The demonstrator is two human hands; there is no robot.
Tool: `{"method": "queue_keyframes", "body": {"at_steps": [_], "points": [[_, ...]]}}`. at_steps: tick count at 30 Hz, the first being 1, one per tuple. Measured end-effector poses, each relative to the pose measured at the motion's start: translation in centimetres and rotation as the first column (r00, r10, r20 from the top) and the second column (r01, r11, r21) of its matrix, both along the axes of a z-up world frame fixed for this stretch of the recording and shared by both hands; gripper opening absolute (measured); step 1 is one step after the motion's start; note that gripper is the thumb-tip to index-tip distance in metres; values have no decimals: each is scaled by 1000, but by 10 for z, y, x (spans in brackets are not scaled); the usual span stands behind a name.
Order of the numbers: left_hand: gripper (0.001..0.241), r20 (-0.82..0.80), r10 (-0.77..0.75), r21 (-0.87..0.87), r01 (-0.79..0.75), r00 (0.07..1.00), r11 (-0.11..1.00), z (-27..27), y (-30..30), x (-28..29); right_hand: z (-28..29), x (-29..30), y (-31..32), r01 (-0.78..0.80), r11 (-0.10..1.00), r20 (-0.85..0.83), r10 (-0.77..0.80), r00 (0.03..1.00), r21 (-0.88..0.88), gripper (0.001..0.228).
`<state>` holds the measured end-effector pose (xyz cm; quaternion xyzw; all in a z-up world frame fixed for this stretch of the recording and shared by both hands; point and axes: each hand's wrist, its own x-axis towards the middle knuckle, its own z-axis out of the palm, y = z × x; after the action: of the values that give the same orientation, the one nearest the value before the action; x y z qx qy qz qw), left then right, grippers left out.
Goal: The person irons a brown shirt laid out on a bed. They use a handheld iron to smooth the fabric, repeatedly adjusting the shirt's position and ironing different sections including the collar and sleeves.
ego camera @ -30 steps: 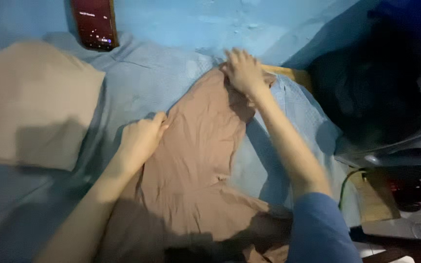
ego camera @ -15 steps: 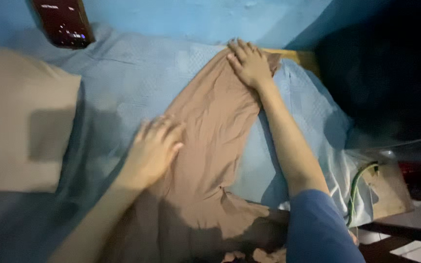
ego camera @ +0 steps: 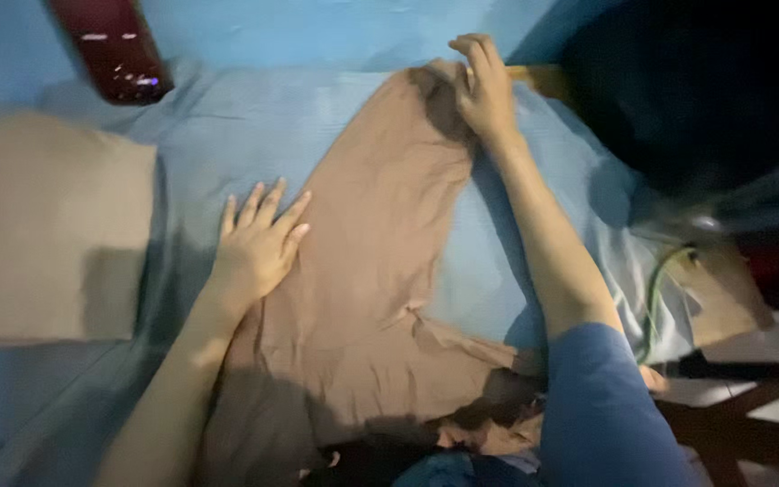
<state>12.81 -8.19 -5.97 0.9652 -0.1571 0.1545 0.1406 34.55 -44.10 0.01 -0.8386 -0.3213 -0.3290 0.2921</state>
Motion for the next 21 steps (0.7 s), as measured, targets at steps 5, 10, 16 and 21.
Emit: {"method": "queue_keyframes", "body": {"at_steps": [5, 10, 16, 21], "points": [[54, -102, -29, 56, 35, 994, 998, -2, 7, 3, 62, -91, -34, 9, 967, 52, 4, 999, -254, 36], [57, -171, -27, 83, 41, 985, 996, -9, 13, 13, 75, -219, -126, 213, 912, 241, -133, 961, -350, 32], [57, -136, 9, 105, 6, 991, 994, -13, 7, 15, -3, -276, -261, 471, 660, 37, -602, 798, 585, 41], [55, -193, -28, 1, 29, 981, 1000, -10, 15, 8, -31, -228, -359, 261, 379, -297, 37, 954, 888, 40]]}}
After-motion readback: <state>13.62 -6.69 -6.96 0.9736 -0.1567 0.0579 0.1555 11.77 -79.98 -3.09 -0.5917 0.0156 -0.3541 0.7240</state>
